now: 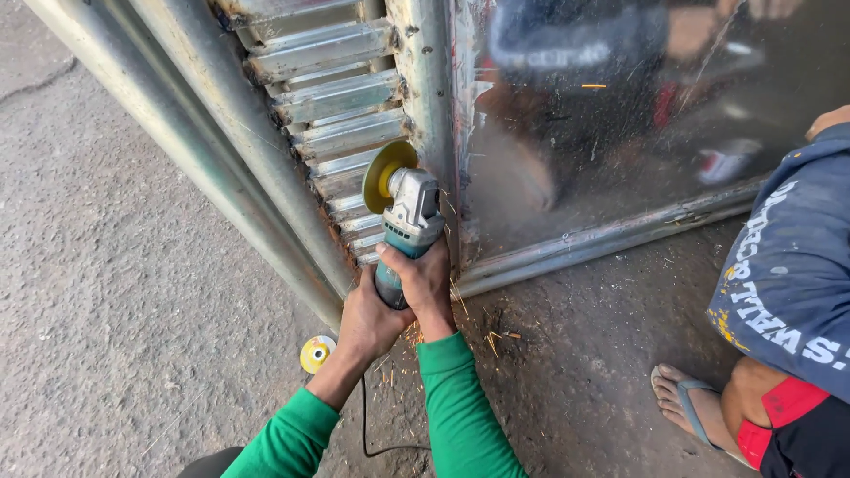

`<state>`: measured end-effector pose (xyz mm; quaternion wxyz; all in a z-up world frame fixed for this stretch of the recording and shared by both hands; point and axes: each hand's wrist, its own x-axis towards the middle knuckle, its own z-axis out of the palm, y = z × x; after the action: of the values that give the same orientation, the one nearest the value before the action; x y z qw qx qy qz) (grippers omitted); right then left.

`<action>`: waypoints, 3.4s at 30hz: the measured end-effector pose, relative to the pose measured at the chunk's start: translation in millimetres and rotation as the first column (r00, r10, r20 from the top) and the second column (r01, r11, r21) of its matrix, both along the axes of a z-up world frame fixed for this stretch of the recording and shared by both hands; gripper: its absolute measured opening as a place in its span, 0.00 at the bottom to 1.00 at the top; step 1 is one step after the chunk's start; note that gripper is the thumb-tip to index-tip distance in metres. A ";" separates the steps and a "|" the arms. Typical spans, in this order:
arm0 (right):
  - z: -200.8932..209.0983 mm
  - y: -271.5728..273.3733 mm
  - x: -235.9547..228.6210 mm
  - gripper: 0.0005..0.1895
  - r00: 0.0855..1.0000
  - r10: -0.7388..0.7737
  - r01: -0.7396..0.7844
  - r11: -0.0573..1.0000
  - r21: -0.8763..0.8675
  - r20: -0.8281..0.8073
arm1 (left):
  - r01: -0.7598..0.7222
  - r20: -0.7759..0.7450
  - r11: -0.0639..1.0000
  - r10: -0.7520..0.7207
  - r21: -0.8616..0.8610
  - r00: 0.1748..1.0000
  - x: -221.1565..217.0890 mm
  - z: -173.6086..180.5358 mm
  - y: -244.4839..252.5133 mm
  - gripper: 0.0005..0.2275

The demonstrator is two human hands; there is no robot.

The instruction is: Using an angle grinder to smooth down welds on a metal gate frame.

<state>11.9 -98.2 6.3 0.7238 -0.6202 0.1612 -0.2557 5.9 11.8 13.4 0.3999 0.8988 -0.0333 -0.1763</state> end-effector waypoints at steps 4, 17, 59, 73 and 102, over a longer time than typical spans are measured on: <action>15.9 0.3 -3.3 0.31 0.999 0.007 -0.007 1.000 -0.002 0.035 | 0.007 0.010 1.000 -0.007 0.009 1.000 0.2 6.7 -3.4 0.32; 0.5 -5.3 2.4 0.36 0.998 0.000 -0.001 1.000 -0.020 -0.056 | -0.023 -0.063 0.999 0.021 -0.030 0.998 -2.7 11.8 -4.8 0.32; -21.8 -0.6 -1.5 0.32 0.997 0.001 0.000 1.000 0.019 -0.078 | 0.014 -0.037 1.000 -0.014 -0.007 0.999 -12.2 2.8 -1.5 0.34; -47.3 5.7 -3.5 0.35 0.999 -0.015 0.018 0.998 0.055 -0.042 | 0.034 -0.052 0.996 -0.030 0.087 0.998 -8.5 -23.7 4.5 0.33; -36.4 10.0 0.0 0.33 0.997 -0.030 0.026 0.998 0.062 0.067 | 0.059 -0.003 0.993 -0.059 0.100 0.998 -0.4 -27.8 9.1 0.33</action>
<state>11.9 -88.2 -30.0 0.7439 -0.5864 0.1530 -0.2817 5.5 21.0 -14.4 0.3489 0.9164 -0.0507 -0.1895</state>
